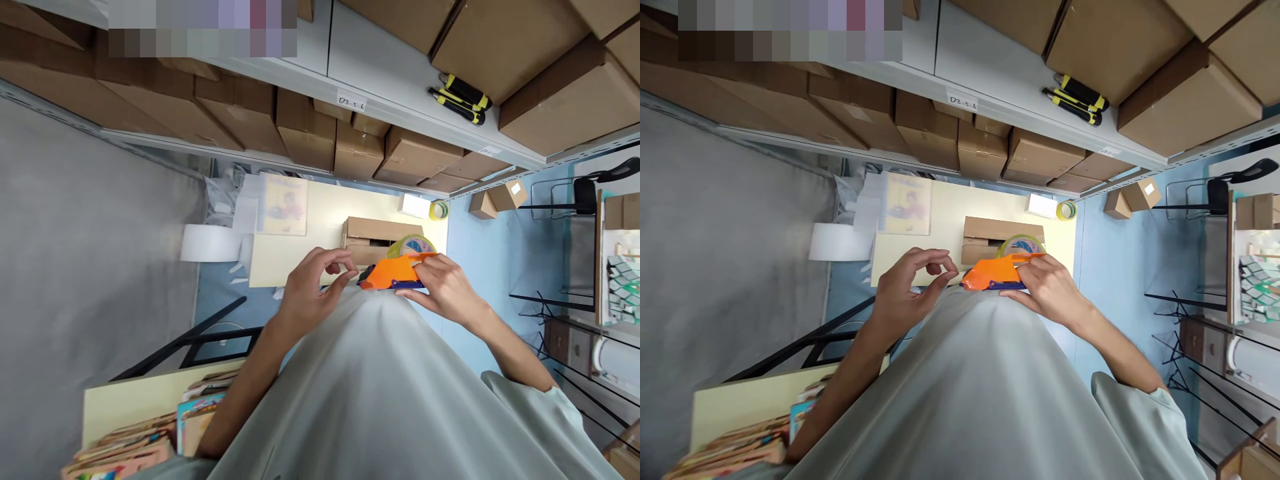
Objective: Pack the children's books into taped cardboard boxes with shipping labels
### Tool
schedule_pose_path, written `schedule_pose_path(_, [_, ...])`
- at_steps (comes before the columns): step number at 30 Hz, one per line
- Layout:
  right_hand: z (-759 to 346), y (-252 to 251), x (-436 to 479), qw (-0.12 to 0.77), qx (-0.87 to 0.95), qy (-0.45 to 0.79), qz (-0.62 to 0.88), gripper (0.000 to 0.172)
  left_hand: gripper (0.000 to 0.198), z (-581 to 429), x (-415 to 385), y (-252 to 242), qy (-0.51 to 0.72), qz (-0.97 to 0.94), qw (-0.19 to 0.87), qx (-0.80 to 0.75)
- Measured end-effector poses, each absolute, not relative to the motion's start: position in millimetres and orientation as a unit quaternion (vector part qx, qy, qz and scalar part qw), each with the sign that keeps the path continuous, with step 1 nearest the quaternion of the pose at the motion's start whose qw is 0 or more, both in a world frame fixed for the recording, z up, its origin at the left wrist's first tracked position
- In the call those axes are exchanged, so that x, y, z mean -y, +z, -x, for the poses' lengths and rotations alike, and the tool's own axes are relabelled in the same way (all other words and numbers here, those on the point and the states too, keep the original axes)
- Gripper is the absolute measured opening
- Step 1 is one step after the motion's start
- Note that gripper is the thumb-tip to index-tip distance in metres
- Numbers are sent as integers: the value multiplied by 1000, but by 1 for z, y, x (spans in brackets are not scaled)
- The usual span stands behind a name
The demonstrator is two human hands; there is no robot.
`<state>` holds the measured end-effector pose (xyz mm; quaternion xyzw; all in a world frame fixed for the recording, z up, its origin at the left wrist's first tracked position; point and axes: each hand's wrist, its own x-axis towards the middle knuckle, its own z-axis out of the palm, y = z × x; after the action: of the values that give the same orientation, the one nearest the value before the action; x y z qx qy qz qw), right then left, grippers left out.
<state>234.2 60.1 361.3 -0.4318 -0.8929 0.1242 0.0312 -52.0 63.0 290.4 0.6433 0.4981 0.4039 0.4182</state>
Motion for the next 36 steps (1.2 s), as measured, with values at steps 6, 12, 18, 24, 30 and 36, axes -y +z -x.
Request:
schedule_pose_path(6, [-241,367,-61,-34,864,181,469,51,33,67,-70,278,373,-593,489,-520])
schedule_pose_path(12, [-264,384,-81,-116,780,284,546,41,58,102,-101,240,314,-533,588,-521])
schedule_pose_path(18, [-254,388,-130,-159,677,423,580,55,72,97,-127,208,283,-424,687,-518])
schedule_pose_path(24, [-249,381,-162,-215,628,474,579,68,73,91,-138,187,285,-363,725,-512])
schedule_pose_path(30, [-248,362,-172,-235,602,499,578,72,73,84,-141,163,271,-335,733,-526])
schedule_pose_path(36, [-251,335,-177,-257,611,478,576,70,75,75,-145,133,261,-318,740,-532])
